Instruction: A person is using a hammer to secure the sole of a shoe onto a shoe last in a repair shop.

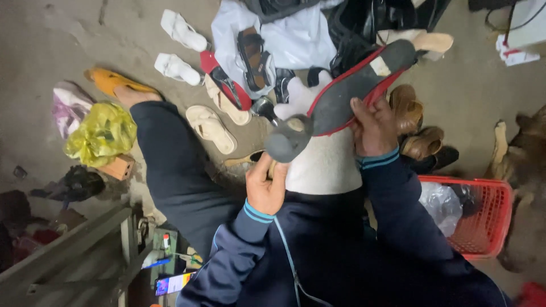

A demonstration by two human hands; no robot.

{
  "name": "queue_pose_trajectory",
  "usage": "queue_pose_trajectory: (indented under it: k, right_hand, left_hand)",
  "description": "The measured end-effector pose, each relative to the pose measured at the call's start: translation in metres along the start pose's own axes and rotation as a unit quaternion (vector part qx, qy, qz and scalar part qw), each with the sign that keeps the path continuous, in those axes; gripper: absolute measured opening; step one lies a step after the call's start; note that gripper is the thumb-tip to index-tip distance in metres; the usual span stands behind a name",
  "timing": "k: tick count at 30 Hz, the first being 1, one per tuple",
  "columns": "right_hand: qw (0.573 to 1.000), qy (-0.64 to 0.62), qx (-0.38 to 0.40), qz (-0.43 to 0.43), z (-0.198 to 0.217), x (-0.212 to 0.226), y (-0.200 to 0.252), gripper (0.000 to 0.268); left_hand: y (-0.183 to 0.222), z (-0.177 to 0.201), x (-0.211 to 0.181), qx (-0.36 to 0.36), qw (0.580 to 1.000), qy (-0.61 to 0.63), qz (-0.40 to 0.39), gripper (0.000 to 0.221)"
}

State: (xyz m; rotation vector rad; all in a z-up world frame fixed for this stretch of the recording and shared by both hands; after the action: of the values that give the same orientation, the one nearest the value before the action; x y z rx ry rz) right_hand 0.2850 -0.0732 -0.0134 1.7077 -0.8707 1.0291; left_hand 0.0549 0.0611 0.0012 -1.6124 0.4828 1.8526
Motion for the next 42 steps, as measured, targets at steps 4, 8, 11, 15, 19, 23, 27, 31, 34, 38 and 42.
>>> queue_pose_trajectory:
  k: [4, 8, 11, 15, 19, 23, 27, 31, 34, 38, 42]
  right_hand:
    - [0.999, -0.046, -0.003, -0.013, 0.003, -0.010, -0.001, 0.029]
    - [0.998, 0.035, -0.002, -0.054, 0.033, -0.046, -0.016, 0.038]
    - [0.997, 0.038, -0.007, -0.067, 0.064, -0.054, -0.043, 0.081]
    - [0.998, 0.018, -0.017, -0.058, 0.045, -0.011, -0.065, 0.104]
    - [0.999, 0.002, 0.006, -0.033, 0.066, -0.035, -0.120, 0.061]
    - [0.997, 0.066, -0.027, -0.023, 0.078, -0.019, -0.109, 0.038]
    - [0.998, 0.018, -0.063, 0.008, 0.089, -0.019, -0.091, 0.033]
    - [0.988, 0.015, -0.123, 0.088, 0.109, -0.026, -0.080, 0.033]
    - [0.980, 0.070, -0.147, 0.118, 0.111, -0.023, -0.060, 0.038]
    - [0.946, 0.121, -0.111, 0.279, 0.098, 0.011, -0.012, 0.033]
    - [0.965, 0.165, -0.094, 0.179, 0.080, -0.020, -0.013, 0.057]
  left_hand:
    - [-0.012, -0.009, -0.020, -0.004, 1.000, -0.020, -0.014, 0.014]
    - [-0.017, -0.010, -0.014, 0.034, 0.999, -0.037, 0.018, 0.019]
    - [-0.019, -0.014, -0.020, 0.050, 0.998, -0.044, 0.003, 0.032]
    - [-0.012, -0.016, 0.001, 0.059, 0.998, -0.032, 0.004, 0.035]
    - [-0.015, -0.017, 0.000, 0.071, 0.997, -0.042, 0.012, 0.036]
    - [-0.026, 0.000, -0.017, 0.052, 0.996, -0.066, 0.039, 0.029]
    - [-0.025, 0.008, -0.035, 0.032, 0.999, -0.029, 0.007, 0.010]
    - [-0.029, -0.007, -0.034, 0.032, 0.997, -0.069, -0.019, 0.019]
    - [-0.027, -0.011, -0.040, 0.051, 0.994, -0.101, -0.002, 0.017]
    - [-0.017, -0.003, -0.035, -0.007, 0.999, -0.034, -0.011, 0.012]
    - [-0.023, -0.008, -0.013, 0.039, 0.994, -0.106, 0.007, 0.007]
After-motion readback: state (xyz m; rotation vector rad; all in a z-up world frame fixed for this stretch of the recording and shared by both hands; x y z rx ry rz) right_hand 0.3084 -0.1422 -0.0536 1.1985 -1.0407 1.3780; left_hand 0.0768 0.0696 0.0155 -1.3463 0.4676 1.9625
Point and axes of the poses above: each hand's wrist, its own y-axis away from the middle knuckle, its own z-axis out of the back of the hand, x = y × z, the point moved 10 cm from there along -y, towards the middle knuckle, and after that the axes turned 2 degrees about -x, right-handed, at the moved point
